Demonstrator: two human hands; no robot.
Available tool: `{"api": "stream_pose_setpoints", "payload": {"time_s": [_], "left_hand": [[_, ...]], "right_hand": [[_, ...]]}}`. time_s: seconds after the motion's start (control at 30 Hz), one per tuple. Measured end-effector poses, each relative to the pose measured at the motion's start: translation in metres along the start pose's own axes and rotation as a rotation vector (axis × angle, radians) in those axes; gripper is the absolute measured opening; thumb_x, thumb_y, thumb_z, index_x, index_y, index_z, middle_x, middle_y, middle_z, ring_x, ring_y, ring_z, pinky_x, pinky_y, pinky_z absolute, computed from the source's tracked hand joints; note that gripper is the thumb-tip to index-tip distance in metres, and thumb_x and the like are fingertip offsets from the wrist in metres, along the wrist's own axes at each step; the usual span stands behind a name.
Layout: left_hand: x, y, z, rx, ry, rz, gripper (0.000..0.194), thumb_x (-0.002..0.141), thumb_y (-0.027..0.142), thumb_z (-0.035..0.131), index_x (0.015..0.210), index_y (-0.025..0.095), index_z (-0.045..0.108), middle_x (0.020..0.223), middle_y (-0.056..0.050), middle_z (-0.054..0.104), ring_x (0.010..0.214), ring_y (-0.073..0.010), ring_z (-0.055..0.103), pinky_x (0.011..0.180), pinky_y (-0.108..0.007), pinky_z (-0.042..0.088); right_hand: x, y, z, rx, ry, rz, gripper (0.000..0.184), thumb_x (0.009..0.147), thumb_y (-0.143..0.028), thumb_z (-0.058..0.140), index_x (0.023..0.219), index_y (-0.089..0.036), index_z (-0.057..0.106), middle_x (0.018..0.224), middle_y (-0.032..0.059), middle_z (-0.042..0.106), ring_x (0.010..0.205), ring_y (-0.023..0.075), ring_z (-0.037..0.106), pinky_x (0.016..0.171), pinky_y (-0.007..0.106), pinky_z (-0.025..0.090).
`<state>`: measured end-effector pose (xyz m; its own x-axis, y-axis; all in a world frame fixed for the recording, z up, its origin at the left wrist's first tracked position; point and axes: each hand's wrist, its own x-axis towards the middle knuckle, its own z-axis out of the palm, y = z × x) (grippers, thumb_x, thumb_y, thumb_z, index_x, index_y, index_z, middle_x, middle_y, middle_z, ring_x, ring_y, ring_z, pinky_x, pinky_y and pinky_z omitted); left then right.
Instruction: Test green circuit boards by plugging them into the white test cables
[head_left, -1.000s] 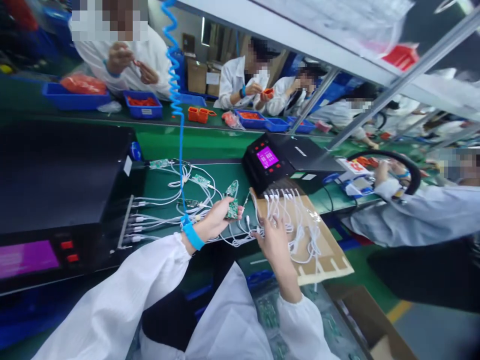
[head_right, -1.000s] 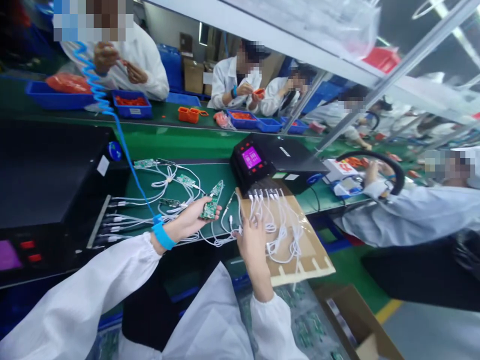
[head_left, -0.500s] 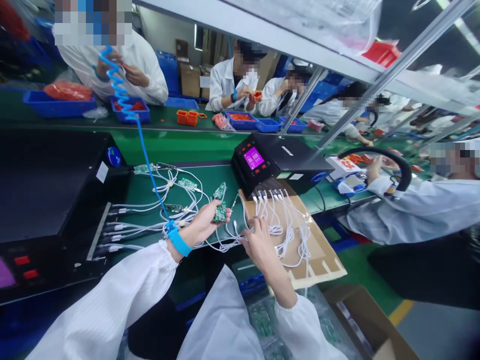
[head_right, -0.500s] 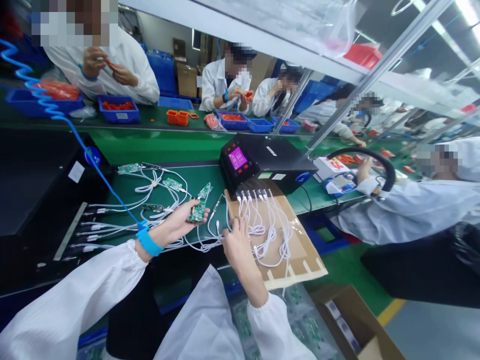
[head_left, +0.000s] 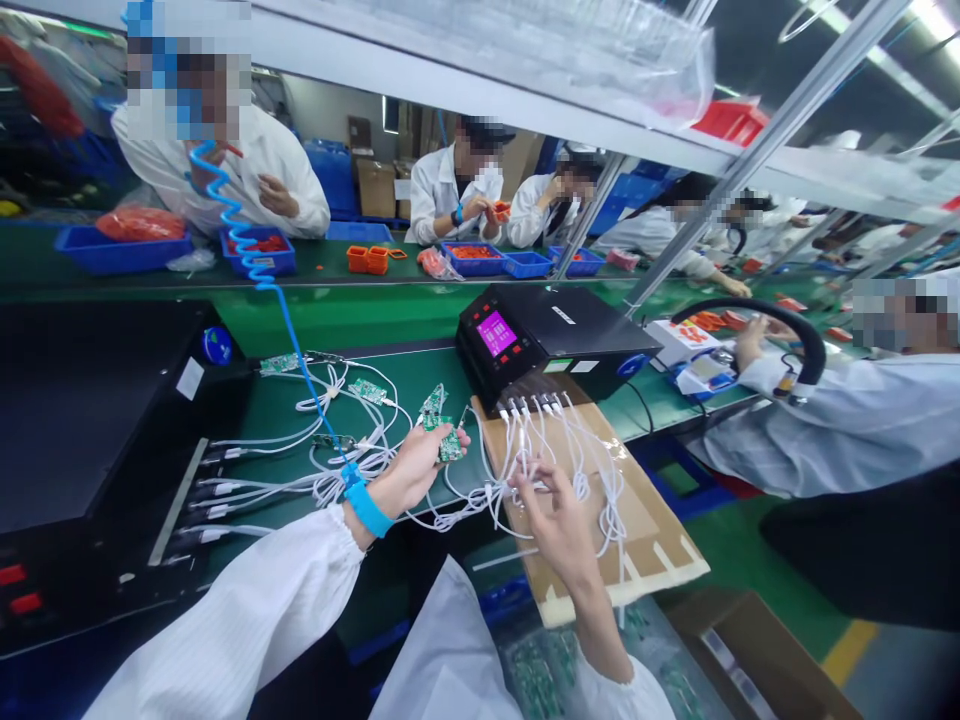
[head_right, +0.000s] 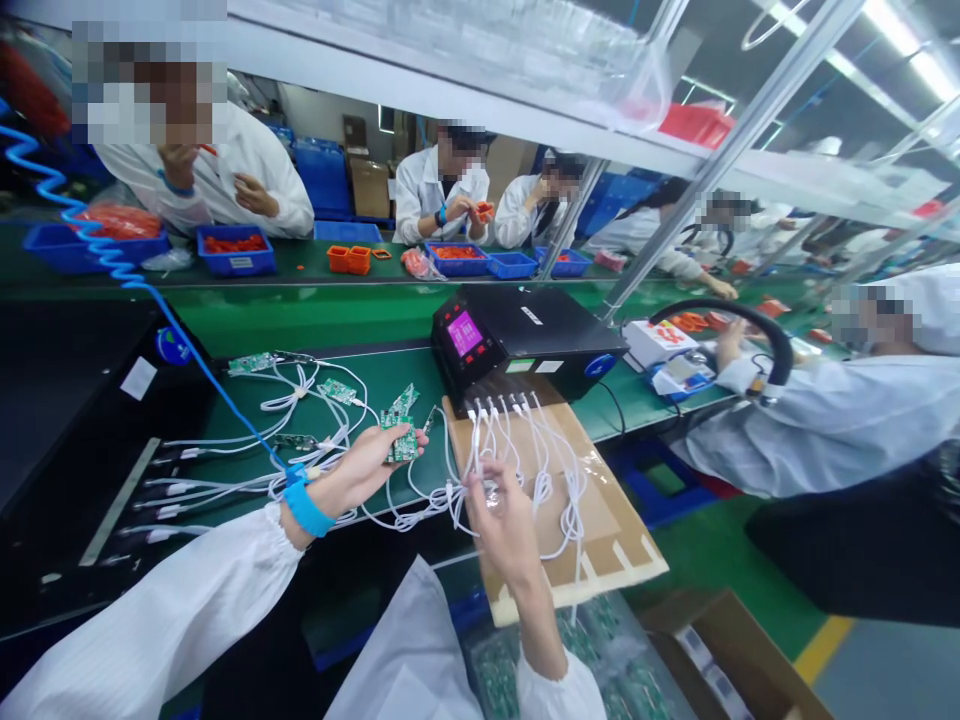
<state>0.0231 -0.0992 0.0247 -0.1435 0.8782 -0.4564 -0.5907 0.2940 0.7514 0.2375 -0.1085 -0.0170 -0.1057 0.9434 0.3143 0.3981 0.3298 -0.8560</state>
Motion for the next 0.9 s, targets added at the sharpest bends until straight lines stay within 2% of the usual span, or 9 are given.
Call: {"api": "stream_pose_setpoints", "payload": {"time_s": [0.1, 0.2, 0.43, 0.53, 0.63, 0.7, 0.77, 0.83, 0.9], "left_hand": [[0.001, -0.002, 0.007, -0.002, -0.007, -0.003, 0.017, 0.097, 0.013, 0.062, 0.083, 0.01, 0.072, 0.089, -0.011, 0.078, 0.076, -0.0141, 0.072, 0.069, -0.023, 0.053], [0.0, -0.002, 0.015, -0.006, -0.018, -0.019, 0.014, 0.097, 0.012, 0.064, 0.087, 0.01, 0.073, 0.089, -0.01, 0.078, 0.075, -0.0132, 0.072, 0.066, -0.021, 0.052], [-0.002, -0.003, 0.031, -0.031, 0.03, 0.004, 0.018, 0.089, 0.001, 0.067, 0.076, 0.013, 0.064, 0.08, -0.006, 0.076, 0.07, -0.0141, 0.07, 0.073, -0.027, 0.058], [-0.001, -0.004, 0.033, -0.058, 0.006, 0.021, 0.018, 0.082, -0.003, 0.073, 0.078, 0.012, 0.065, 0.083, -0.006, 0.077, 0.075, -0.0144, 0.071, 0.08, -0.028, 0.06], [0.0, -0.005, 0.034, -0.09, 0.001, 0.019, 0.02, 0.076, -0.003, 0.079, 0.082, 0.012, 0.067, 0.082, -0.006, 0.077, 0.078, -0.0163, 0.073, 0.083, -0.03, 0.061], [0.001, -0.007, 0.035, -0.09, -0.001, 0.012, 0.022, 0.074, -0.001, 0.082, 0.085, 0.011, 0.069, 0.082, -0.006, 0.077, 0.08, -0.0176, 0.074, 0.083, -0.031, 0.061], [0.001, -0.009, 0.034, -0.068, -0.014, 0.011, 0.022, 0.074, 0.002, 0.084, 0.088, 0.012, 0.07, 0.085, -0.007, 0.078, 0.08, -0.0182, 0.074, 0.08, -0.03, 0.061], [0.002, -0.011, 0.033, -0.039, -0.025, 0.012, 0.02, 0.076, 0.006, 0.084, 0.09, 0.012, 0.072, 0.088, -0.007, 0.078, 0.079, -0.018, 0.074, 0.076, -0.029, 0.059], [0.003, -0.013, 0.033, -0.022, -0.04, 0.015, 0.017, 0.077, 0.009, 0.084, 0.09, 0.011, 0.072, 0.088, -0.008, 0.078, 0.078, -0.0178, 0.073, 0.073, -0.028, 0.058]], "right_hand": [[0.002, -0.005, -0.006, 0.143, 0.075, 0.146, 0.039, 0.093, -0.056, 0.068, 0.107, -0.019, 0.068, 0.1, 0.0111, 0.079, 0.09, 0.0242, 0.076, 0.088, 0.042, 0.06], [0.005, -0.008, -0.012, 0.211, 0.12, 0.193, 0.047, 0.092, -0.06, 0.07, 0.112, -0.018, 0.071, 0.09, 0.0088, 0.078, 0.079, 0.0211, 0.073, 0.076, 0.036, 0.06], [0.007, -0.002, -0.022, 0.391, 0.191, 0.234, 0.044, 0.089, -0.053, 0.076, 0.115, -0.018, 0.071, 0.091, 0.0069, 0.077, 0.089, 0.0216, 0.073, 0.093, 0.042, 0.057], [0.009, 0.001, -0.026, 0.549, 0.234, 0.253, 0.043, 0.085, -0.049, 0.08, 0.114, -0.019, 0.069, 0.089, 0.0036, 0.073, 0.08, 0.017, 0.068, 0.086, 0.038, 0.057], [0.014, 0.0, -0.029, 0.663, 0.28, 0.234, 0.039, 0.082, -0.05, 0.082, 0.103, -0.019, 0.07, 0.075, -0.0027, 0.062, 0.066, 0.0112, 0.057, 0.074, 0.032, 0.054], [0.016, -0.002, -0.033, 0.667, 0.288, 0.226, 0.037, 0.082, -0.052, 0.082, 0.096, -0.019, 0.07, 0.068, -0.006, 0.053, 0.059, 0.0088, 0.049, 0.067, 0.028, 0.051], [0.016, -0.004, -0.037, 0.619, 0.291, 0.232, 0.037, 0.083, -0.053, 0.081, 0.092, -0.019, 0.071, 0.064, -0.0069, 0.05, 0.057, 0.008, 0.046, 0.062, 0.026, 0.048], [0.013, -0.005, -0.04, 0.515, 0.256, 0.269, 0.039, 0.083, -0.053, 0.081, 0.099, -0.018, 0.073, 0.065, -0.0048, 0.058, 0.058, 0.0094, 0.05, 0.061, 0.026, 0.048], [0.007, -0.008, -0.039, 0.376, 0.161, 0.31, 0.047, 0.085, -0.053, 0.08, 0.116, -0.018, 0.073, 0.073, 0.0004, 0.07, 0.063, 0.0138, 0.061, 0.063, 0.029, 0.053]]}}
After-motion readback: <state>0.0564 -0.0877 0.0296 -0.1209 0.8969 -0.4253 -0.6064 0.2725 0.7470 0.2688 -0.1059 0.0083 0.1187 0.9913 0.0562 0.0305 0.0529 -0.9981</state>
